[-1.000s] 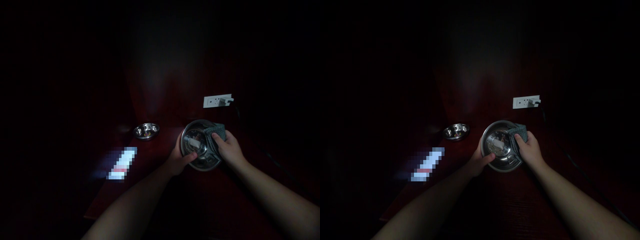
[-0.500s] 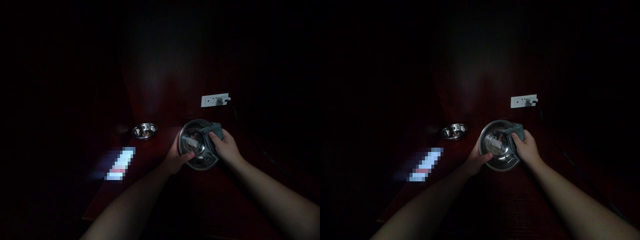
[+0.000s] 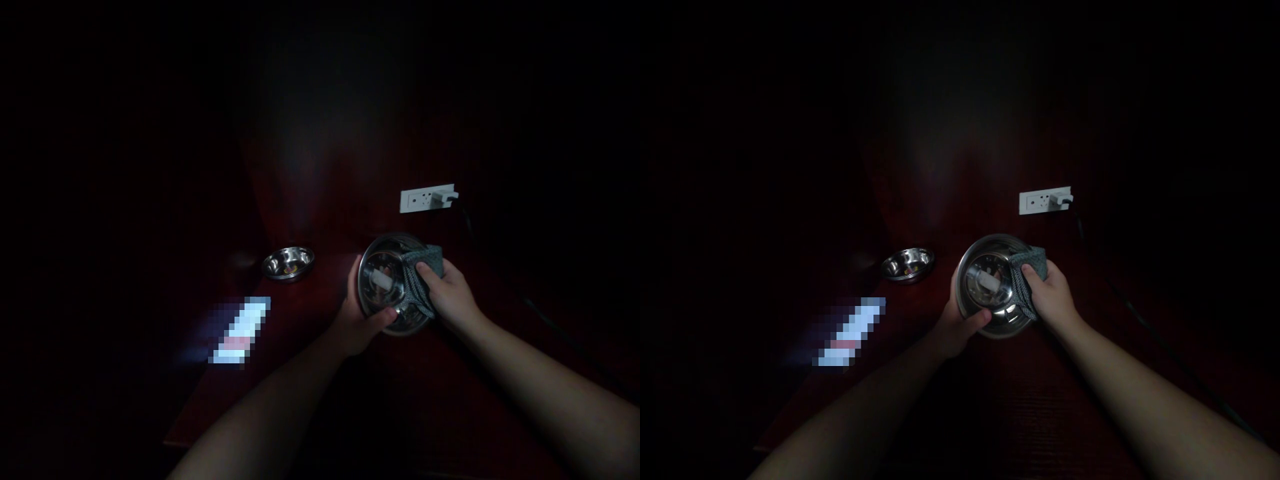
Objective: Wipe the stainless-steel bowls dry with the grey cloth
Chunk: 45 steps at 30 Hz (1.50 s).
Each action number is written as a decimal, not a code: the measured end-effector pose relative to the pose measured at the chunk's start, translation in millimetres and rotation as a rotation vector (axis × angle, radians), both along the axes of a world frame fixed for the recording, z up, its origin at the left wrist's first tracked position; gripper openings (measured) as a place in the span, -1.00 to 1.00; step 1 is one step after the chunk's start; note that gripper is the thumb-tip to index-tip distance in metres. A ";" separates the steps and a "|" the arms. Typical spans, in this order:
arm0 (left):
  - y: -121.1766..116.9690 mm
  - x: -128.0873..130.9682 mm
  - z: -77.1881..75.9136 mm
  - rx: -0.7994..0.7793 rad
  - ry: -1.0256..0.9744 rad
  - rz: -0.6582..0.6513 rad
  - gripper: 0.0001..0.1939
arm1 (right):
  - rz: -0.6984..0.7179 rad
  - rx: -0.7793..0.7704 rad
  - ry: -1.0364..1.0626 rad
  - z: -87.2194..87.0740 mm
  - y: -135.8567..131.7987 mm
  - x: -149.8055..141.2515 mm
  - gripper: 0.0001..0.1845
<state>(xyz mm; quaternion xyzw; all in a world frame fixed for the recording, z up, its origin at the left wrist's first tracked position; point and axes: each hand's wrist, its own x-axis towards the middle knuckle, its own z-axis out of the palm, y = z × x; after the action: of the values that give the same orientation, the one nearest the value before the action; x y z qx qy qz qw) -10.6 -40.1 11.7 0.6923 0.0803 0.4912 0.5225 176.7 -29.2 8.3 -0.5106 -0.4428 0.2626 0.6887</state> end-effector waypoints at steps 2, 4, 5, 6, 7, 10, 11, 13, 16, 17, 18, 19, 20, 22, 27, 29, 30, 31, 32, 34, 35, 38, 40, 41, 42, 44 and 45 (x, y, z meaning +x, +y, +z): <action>0.8 -0.2 -1.3 -0.013 0.006 0.012 -0.04 | -0.006 0.003 -0.029 1.3 -1.8 -1.4 -0.61; 1.8 -0.7 -2.4 -0.019 0.015 0.019 -0.02 | -0.014 -0.006 -0.053 1.9 -2.9 -1.9 -0.61; 2.3 -0.8 -2.8 -0.021 0.019 0.020 -0.02 | -0.020 -0.009 -0.063 1.8 -3.0 -1.8 -0.61; 2.6 -0.9 -3.1 -0.022 0.021 0.021 -0.03 | -0.021 -0.011 -0.068 1.5 -2.8 -1.4 -0.61; 2.8 -0.8 -3.3 -0.022 0.020 0.020 -0.03 | -0.021 -0.010 -0.069 0.8 -2.4 -0.8 -0.61; 3.0 -0.4 -3.3 -0.026 0.017 0.022 -0.04 | -0.019 -0.013 -0.078 -2.1 0.1 1.7 -0.62; 3.0 -0.4 -3.1 -0.028 0.017 0.023 -0.03 | -0.019 -0.014 -0.087 -3.0 0.9 2.6 -0.62; 3.3 -0.6 -2.6 -0.027 0.019 0.022 -0.02 | -0.028 -0.012 -0.110 -4.3 2.1 4.0 -0.62; 3.8 -1.1 -1.7 -0.025 0.028 0.020 -0.02 | -0.043 -0.005 -0.132 -4.0 1.9 4.3 -0.64; 4.0 -1.2 -1.5 -0.028 0.026 0.018 -0.02 | -0.046 -0.002 -0.137 -3.5 1.5 4.0 -0.64; 4.1 -1.1 -1.3 -0.032 0.022 0.015 -0.02 | -0.049 0.001 -0.143 -2.9 1.0 3.7 -0.65; 4.2 -0.9 -1.2 -0.036 0.016 0.011 -0.02 | -0.052 0.005 -0.151 -2.4 0.6 3.3 -0.65; 4.2 -0.7 -1.1 -0.038 0.007 0.006 -0.02 | -0.058 0.009 -0.162 -2.0 0.3 3.1 -0.65; 4.1 -0.2 -0.9 -0.037 -0.005 -0.004 -0.03 | -0.070 0.012 -0.185 -1.8 0.1 3.2 -0.66; 3.7 -0.5 0.1 -0.034 -0.008 -0.007 -0.05 | -0.076 -0.011 -0.208 -2.1 0.0 3.9 -0.68; 3.8 -0.8 0.5 -0.039 -0.003 -0.005 -0.06 | -0.070 -0.009 -0.201 -1.7 -0.3 3.7 -0.67; 4.0 -0.9 0.6 -0.040 -0.004 -0.006 -0.06 | -0.069 -0.005 -0.196 -1.4 -0.5 3.4 -0.67; 4.1 -1.0 0.6 -0.043 -0.005 -0.008 -0.05 | -0.066 -0.002 -0.194 -1.1 -0.8 3.2 -0.67; 4.3 -1.0 0.6 -0.047 -0.006 -0.012 -0.05 | -0.062 0.000 -0.195 -0.8 -0.9 3.0 -0.67; 4.4 -1.0 0.5 -0.056 -0.010 -0.020 -0.05 | -0.067 0.004 -0.197 -0.5 -1.0 2.8 -0.67; 4.4 -0.9 0.5 -0.058 -0.011 -0.024 -0.05 | -0.070 0.007 -0.196 -0.6 -0.9 2.8 -0.67; 4.3 -0.8 0.5 -0.066 -0.013 -0.032 -0.05 | -0.062 0.019 -0.189 -1.6 0.0 3.8 -0.67; 4.4 -0.8 0.5 -0.071 -0.016 -0.035 -0.06 | -0.054 0.018 -0.194 -2.5 0.8 4.9 -0.68; 4.5 -0.8 0.3 -0.073 -0.019 -0.035 -0.07 | -0.057 0.013 -0.199 -2.8 1.1 5.3 -0.68; 4.6 -0.7 0.1 -0.073 -0.022 -0.036 -0.07 | -0.063 0.010 -0.205 -3.0 1.3 5.6 -0.68; 4.9 -0.8 -0.7 -0.073 -0.017 -0.030 -0.07 | -0.067 0.008 -0.208 -2.7 1.1 5.7 -0.69; 5.0 -0.8 -1.1 -0.073 -0.012 -0.025 -0.07 | -0.063 0.010 -0.207 -2.3 0.7 5.5 -0.69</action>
<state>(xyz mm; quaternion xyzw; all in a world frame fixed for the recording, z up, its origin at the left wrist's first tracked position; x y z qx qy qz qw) -11.4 -35.0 10.6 0.6708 0.0865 0.4854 0.5541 182.2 -28.5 6.0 -0.5453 -0.4963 0.1845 0.6498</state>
